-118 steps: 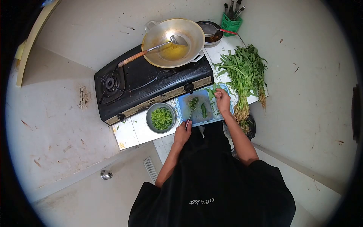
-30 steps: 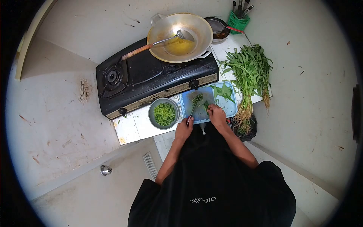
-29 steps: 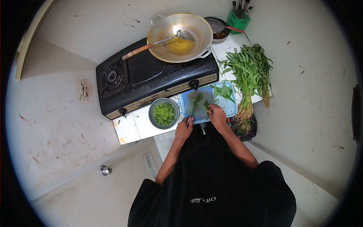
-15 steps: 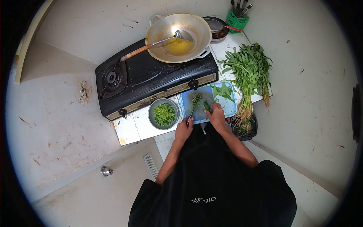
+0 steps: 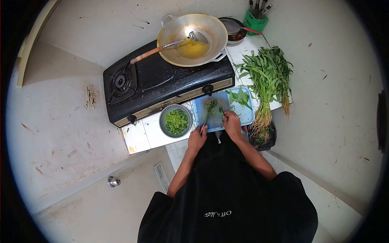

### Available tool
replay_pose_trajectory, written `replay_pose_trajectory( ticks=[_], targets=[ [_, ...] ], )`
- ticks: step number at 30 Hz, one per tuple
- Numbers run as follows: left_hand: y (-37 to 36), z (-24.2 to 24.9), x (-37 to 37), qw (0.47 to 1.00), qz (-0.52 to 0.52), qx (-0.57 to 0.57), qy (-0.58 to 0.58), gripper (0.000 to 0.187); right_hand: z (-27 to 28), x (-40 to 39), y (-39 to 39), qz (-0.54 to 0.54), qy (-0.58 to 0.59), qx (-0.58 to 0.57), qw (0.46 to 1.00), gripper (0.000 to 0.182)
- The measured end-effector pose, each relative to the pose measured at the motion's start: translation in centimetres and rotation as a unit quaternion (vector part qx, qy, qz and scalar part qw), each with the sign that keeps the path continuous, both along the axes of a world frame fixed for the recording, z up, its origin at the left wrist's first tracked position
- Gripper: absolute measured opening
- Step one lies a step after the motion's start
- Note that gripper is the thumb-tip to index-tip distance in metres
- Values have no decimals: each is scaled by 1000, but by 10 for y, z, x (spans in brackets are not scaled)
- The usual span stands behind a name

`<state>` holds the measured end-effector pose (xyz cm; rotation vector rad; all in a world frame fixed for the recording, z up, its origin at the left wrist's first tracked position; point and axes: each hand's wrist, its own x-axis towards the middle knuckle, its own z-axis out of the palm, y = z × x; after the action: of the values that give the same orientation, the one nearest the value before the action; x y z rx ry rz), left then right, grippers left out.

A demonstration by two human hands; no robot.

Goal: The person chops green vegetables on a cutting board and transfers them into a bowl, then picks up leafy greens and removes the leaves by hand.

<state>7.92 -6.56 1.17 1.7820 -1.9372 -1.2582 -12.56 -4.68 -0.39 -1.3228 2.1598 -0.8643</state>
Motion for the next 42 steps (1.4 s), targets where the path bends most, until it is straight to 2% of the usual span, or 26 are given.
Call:
replay_pose_trajectory(
  ticks=[5, 7, 17, 20, 22, 23, 25, 28, 33, 38, 40, 41, 42],
  targets=[
    [0, 1, -1, 1000, -7, -6, -9, 53, -4, -1, 0, -13, -22, -1, 1000, 15],
    [0, -1, -2, 1000, -8, 0, -12, 54, -7, -3, 0, -2, 10, -33, 999, 14],
    [1, 6, -5, 1000, -10, -15, 4, 49, 2, -2, 3, -7, 20, -48, 999, 13],
    [2, 7, -6, 1000, -5, -8, -9, 48, 2, 0, 7, 37, 55, -25, 997, 12],
    [3, 3, -6, 1000, -5, -11, -6, 48, 0, 3, 7, 89, 151, -15, 984, 13],
    [3, 2, -5, 1000, -5, -14, -4, 48, -1, 6, 7, 89, 151, -15, 985, 13],
    [3, 4, -5, 1000, -5, -7, -5, 47, -7, 13, 8, 112, 217, 0, 970, 18],
    [1, 12, -5, 1000, -22, 10, 14, 48, -3, 22, 13, 117, 242, 52, 962, 26],
    [0, 9, -9, 995, -86, 31, 50, 48, -2, 24, 20, 118, 229, 27, 966, 31],
    [-3, -3, -11, 992, -121, 32, -1, 51, 7, 18, 22, 99, 217, -23, 971, 27],
    [-3, -5, -11, 992, -124, 38, -11, 52, 5, 13, 19, 16, 56, -68, 996, 21],
    [-3, -6, -11, 991, -124, 43, -20, 53, 3, 13, 16, 15, 55, -68, 996, 21],
    [-3, -6, -11, 991, -125, 43, -21, 53, 2, 11, 11, -30, 38, -83, 995, 18]
  ],
)
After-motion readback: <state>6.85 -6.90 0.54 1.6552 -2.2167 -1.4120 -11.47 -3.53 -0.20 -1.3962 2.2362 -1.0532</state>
